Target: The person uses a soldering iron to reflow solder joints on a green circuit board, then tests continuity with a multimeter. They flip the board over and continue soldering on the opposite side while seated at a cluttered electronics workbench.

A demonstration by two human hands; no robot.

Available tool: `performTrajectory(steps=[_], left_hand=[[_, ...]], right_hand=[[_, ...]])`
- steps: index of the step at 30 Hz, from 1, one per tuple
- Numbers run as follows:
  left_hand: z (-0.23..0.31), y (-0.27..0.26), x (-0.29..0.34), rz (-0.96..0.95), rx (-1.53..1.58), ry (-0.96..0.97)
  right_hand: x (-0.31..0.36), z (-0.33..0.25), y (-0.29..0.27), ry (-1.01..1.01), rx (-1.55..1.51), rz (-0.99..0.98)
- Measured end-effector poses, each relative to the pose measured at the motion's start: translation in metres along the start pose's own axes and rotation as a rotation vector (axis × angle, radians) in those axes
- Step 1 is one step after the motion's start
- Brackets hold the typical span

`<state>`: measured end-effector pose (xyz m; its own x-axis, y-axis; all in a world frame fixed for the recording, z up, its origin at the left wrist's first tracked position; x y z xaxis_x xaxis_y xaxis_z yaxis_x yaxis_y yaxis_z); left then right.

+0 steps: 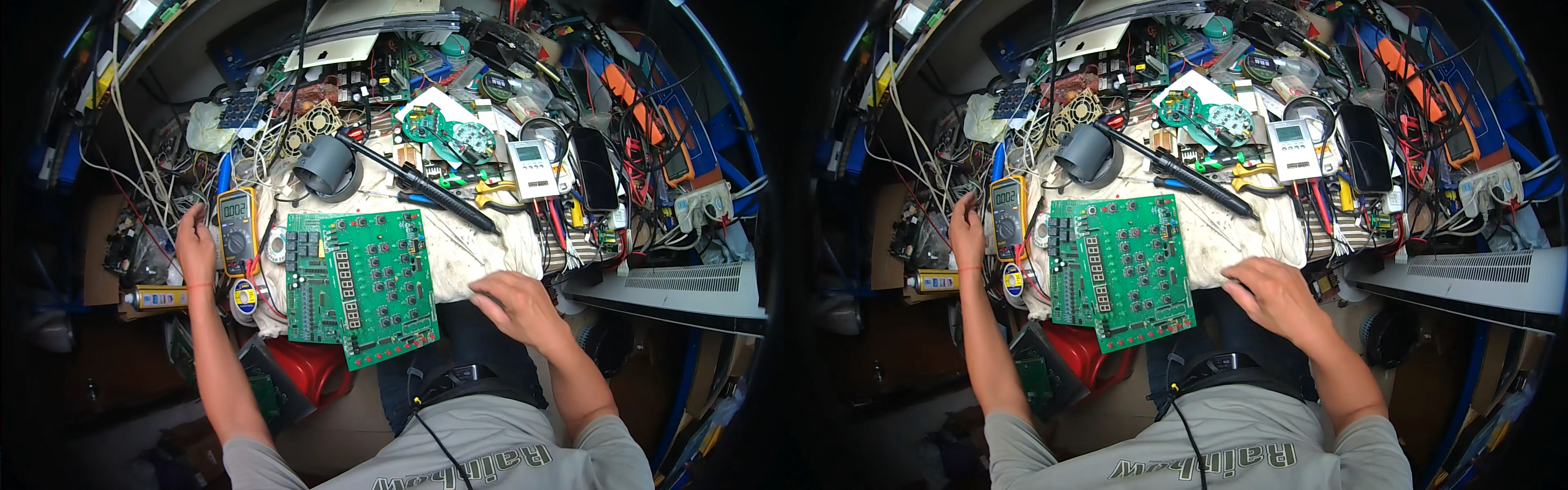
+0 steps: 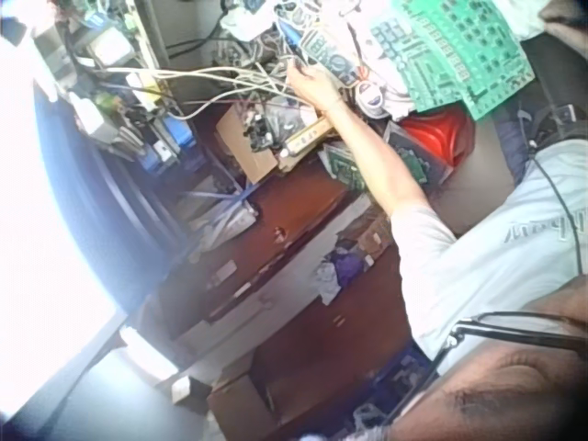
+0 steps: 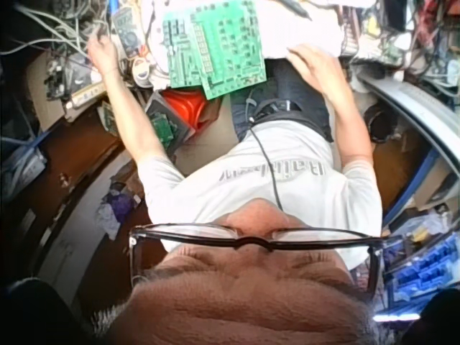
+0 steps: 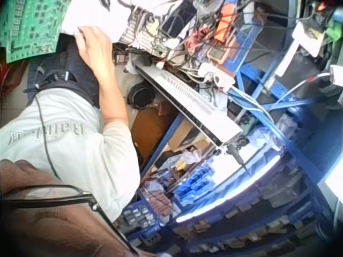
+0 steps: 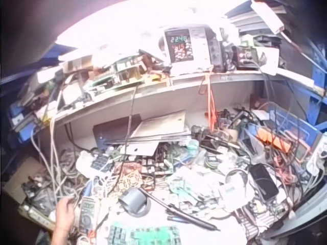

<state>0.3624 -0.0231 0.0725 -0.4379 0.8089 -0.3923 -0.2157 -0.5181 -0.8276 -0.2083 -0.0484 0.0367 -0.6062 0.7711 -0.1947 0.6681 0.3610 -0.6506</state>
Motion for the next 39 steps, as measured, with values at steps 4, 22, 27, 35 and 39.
performTrajectory(steps=[4, 22, 27, 35, 39], left_hand=[[0.135, -0.015, 0.05, -0.086, 0.105, 0.226], [0.32, 0.06, 0.118, -0.412, -0.027, 0.581], [0.315, 0.022, 0.141, -0.334, 0.089, 0.406], [0.312, -0.02, 0.165, -0.282, 0.18, 0.216], [0.312, -0.019, 0.16, -0.269, 0.15, 0.205]], right_hand=[[-0.026, 0.005, 0.011, -0.007, -0.08, 0.041], [-0.168, 0.123, -0.093, 0.331, -1.524, 0.455], [-0.268, 0.221, -0.144, 0.374, -2.227, 0.898], [-0.329, 0.31, -0.152, 0.477, -2.377, 1.016], [-0.328, 0.309, -0.156, 0.4, -2.037, 0.982]])
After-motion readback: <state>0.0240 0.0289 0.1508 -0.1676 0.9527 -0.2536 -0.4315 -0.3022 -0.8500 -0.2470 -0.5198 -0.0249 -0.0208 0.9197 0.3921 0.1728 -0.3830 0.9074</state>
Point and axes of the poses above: each hand's wrist, its own x-axis away from the middle knuckle, its own y-axis out of the palm, z = x × y, the point moved 4 cm from there along -x, towards the middle knuckle, and after that the axes turned 2 degrees about -x, right-handed, at the moved point
